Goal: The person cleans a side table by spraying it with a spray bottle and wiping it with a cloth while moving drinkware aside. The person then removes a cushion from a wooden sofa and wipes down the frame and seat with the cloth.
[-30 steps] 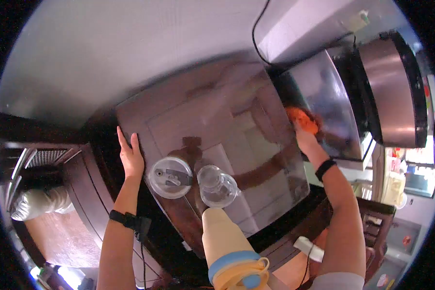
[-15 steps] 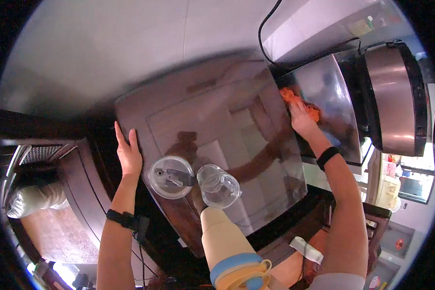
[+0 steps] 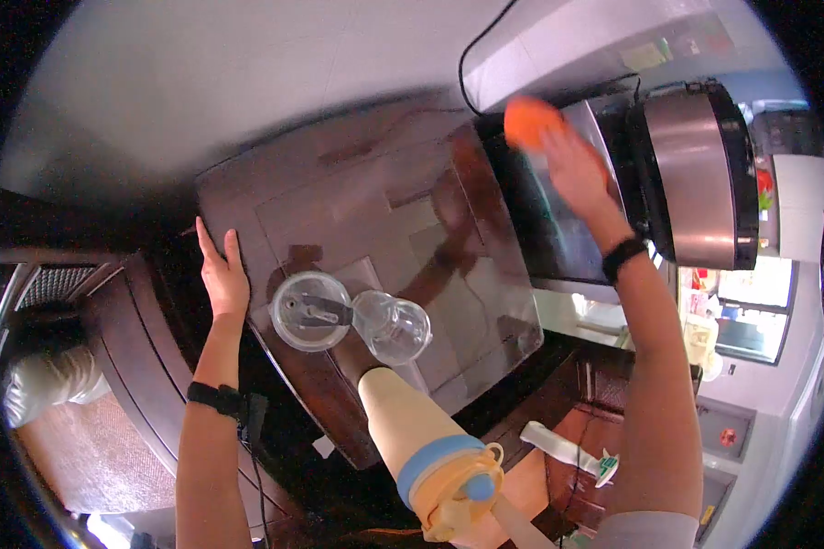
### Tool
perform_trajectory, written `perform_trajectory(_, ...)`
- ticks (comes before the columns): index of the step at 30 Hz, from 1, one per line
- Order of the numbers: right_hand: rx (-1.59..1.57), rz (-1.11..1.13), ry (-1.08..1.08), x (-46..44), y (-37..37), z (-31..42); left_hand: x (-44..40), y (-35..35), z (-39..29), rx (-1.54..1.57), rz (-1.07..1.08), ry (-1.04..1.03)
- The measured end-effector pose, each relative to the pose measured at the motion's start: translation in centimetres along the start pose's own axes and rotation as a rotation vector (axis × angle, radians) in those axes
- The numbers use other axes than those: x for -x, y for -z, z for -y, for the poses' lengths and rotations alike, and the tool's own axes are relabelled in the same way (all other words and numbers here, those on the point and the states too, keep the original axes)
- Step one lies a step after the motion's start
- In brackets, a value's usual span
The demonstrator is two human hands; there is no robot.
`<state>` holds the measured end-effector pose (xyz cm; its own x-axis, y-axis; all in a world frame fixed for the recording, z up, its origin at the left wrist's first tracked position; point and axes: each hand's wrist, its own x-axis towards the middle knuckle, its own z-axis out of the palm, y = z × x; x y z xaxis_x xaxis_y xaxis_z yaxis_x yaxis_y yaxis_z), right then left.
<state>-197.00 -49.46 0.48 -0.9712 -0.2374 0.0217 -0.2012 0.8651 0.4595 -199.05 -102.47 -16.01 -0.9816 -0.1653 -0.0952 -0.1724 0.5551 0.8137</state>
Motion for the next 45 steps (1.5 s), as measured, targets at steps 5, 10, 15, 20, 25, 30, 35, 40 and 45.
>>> perform_trajectory(5, -0.051, 0.110, 0.000, 7.3, -2.6, 1.2, -0.1, 0.1, -0.6, -0.013, 0.025, 0.038)
perform_trajectory(10, 0.211, 0.246, 0.143, 24.5, -5.7, 6.0, -0.2, 0.0, 0.3, -0.015, 0.028, 0.034)
perform_trajectory(15, -0.649, 0.061, -0.429, 22.4, 1.3, 17.4, 0.1, 0.0, 0.0, -0.028, 0.030, 0.065)
perform_trajectory(20, -1.140, -0.314, -1.053, 25.9, 11.4, 28.5, -3.0, -1.5, 4.6, 0.022, -0.005, -0.018)
perform_trajectory(25, -0.933, -0.699, -2.155, 44.2, 17.5, 38.4, -4.7, -1.9, 6.4, 0.142, 0.065, 0.005)
perform_trajectory(30, -0.609, -0.840, -1.709, 51.7, 16.7, 28.3, -9.8, -2.5, 13.1, 0.312, 0.095, -0.010)
perform_trajectory(35, -0.998, -0.748, -1.487, 45.5, 14.3, 18.4, -6.3, -2.3, 9.1, 0.111, 0.015, -0.088)
perform_trajectory(40, -1.078, -0.330, -1.126, 33.2, 12.6, 17.3, -4.1, -1.6, 5.7, -0.021, 0.024, -0.027)
perform_trajectory(45, -0.948, -0.356, -0.969, 21.5, 11.2, 16.1, -3.4, -1.8, 4.7, -0.117, -0.069, -0.039)
